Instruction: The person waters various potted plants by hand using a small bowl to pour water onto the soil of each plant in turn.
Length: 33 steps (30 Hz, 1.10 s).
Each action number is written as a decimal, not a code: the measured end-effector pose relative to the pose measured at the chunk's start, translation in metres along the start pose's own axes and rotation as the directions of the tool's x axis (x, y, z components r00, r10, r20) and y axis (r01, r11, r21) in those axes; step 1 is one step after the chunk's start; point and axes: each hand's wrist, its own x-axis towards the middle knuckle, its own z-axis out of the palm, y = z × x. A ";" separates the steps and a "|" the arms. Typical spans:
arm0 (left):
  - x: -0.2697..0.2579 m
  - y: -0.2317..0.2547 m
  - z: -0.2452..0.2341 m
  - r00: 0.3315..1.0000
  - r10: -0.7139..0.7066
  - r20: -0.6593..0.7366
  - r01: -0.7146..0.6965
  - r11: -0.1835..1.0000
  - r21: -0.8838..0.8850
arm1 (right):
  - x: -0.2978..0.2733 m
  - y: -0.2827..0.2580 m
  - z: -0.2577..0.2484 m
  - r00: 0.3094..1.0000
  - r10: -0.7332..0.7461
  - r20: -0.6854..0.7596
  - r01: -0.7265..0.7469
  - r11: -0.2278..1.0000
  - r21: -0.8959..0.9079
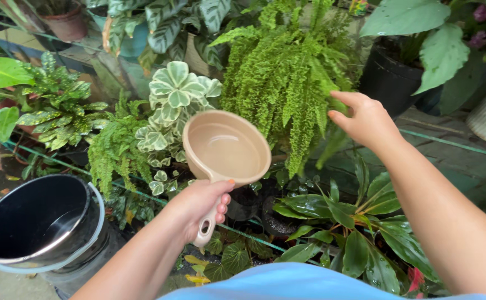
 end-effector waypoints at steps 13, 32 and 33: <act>0.116 -0.044 -0.005 0.993 -0.078 -0.094 0.088 0.991 0.099 | -0.029 -0.024 -0.023 0.998 -0.030 -0.047 0.041 0.967 0.253; 0.131 -0.027 -0.013 0.998 -0.059 -0.017 0.057 0.991 -0.118 | -0.014 -0.025 0.000 0.995 0.014 -0.104 0.017 0.957 0.290; 0.129 -0.025 -0.014 0.998 -0.054 0.012 0.055 0.989 -0.139 | -0.009 -0.032 0.006 0.987 -0.012 -0.157 0.050 0.970 0.237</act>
